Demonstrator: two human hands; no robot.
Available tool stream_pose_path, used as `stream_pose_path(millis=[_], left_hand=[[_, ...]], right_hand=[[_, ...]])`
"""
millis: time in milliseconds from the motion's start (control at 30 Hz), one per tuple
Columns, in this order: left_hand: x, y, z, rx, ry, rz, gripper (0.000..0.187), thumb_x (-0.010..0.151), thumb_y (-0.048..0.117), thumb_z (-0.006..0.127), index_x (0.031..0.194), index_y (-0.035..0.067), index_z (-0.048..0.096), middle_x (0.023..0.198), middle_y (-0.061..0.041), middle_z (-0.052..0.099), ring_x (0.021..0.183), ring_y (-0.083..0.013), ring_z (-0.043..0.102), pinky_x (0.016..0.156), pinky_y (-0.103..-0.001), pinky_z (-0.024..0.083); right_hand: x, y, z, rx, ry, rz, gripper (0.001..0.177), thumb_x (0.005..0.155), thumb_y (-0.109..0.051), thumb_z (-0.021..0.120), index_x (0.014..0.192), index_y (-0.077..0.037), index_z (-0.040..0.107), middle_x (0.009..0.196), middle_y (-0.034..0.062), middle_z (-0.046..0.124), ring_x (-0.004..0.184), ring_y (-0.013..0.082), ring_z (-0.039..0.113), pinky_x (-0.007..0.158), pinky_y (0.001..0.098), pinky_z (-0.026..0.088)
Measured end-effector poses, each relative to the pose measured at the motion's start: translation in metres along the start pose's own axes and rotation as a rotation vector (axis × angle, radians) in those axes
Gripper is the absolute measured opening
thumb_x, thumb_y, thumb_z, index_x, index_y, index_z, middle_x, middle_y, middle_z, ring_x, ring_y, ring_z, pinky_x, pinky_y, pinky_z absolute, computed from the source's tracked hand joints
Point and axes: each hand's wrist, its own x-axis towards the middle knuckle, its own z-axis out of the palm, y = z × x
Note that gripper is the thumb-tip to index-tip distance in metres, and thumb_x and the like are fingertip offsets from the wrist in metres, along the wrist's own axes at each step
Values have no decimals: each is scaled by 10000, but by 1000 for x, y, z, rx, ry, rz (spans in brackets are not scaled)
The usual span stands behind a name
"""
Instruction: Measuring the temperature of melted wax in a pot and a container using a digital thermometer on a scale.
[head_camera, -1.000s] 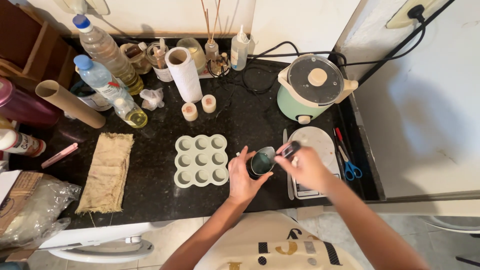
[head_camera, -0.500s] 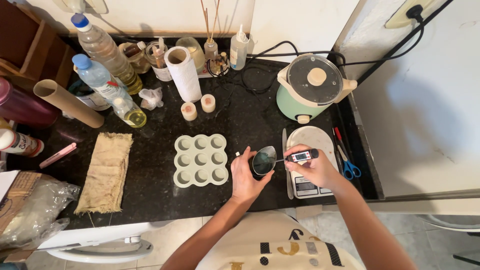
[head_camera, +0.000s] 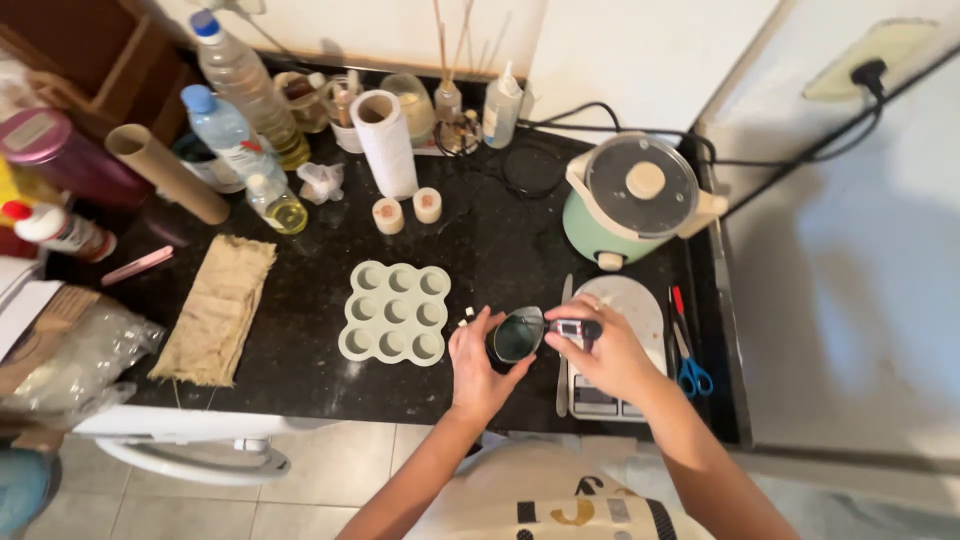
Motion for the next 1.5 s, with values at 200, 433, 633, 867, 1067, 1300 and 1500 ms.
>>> stream_pose_path(millis=[200, 433, 633, 867, 1067, 1300, 1500], left_hand=[[-6, 11, 3, 38, 50, -37, 1067, 620, 241, 971, 1493, 3, 404, 1274, -43, 669, 1164, -225, 607, 1087, -458, 336], [-7, 10, 5, 53, 90, -54, 1064, 622, 268, 975, 1484, -2, 410, 1259, -57, 682, 1141, -249, 625, 1076, -469, 349], [-2, 8, 2, 48, 91, -95, 1080, 618, 274, 975, 1496, 7, 406, 1262, -50, 679, 1148, -238, 622, 1095, -450, 336], [-4, 7, -11, 2, 65, -114, 1103, 591, 234, 964, 1506, -8, 398, 1272, -74, 688, 1167, -263, 619, 1105, -472, 342], [-2, 20, -24, -76, 52, 20, 951, 704, 172, 902, 1493, -12, 406, 1323, -112, 674, 1225, -284, 637, 1106, -440, 427], [20, 62, -76, -255, -123, 132, 950, 835, 230, 883, 1534, 11, 278, 1423, -175, 636, 1306, -334, 625, 1125, -441, 434], [30, 102, -119, -487, -368, 222, 881, 829, 223, 878, 1470, -8, 319, 1352, -170, 674, 1231, -291, 698, 1049, -392, 544]], right_hand=[[-1, 3, 0, 58, -26, -28, 227, 851, -159, 791, 1074, -149, 746, 916, 90, 718, 622, 261, 659, 497, 311, 550], [1, 7, -4, 66, -28, -79, 259, 843, -149, 795, 1098, -154, 750, 907, 120, 716, 688, 314, 683, 575, 385, 575], [8, 6, -15, 164, -138, -85, 223, 848, -126, 779, 1070, -135, 757, 1016, 94, 765, 881, 330, 745, 780, 420, 586], [7, 7, -18, 121, -202, -52, 242, 827, -126, 804, 1068, -124, 784, 1020, 94, 788, 964, 326, 754, 871, 435, 568], [-4, -9, -15, -84, -186, -67, 237, 867, -235, 759, 1088, -150, 742, 975, 75, 778, 900, 288, 759, 825, 406, 590], [-26, -70, -29, -42, -14, -79, 216, 910, -194, 724, 1094, -96, 669, 1048, 69, 759, 985, 236, 759, 904, 344, 585], [-47, -141, -22, -79, 233, -21, 155, 914, -136, 702, 1033, -60, 638, 896, 73, 709, 804, 203, 719, 748, 269, 552]])
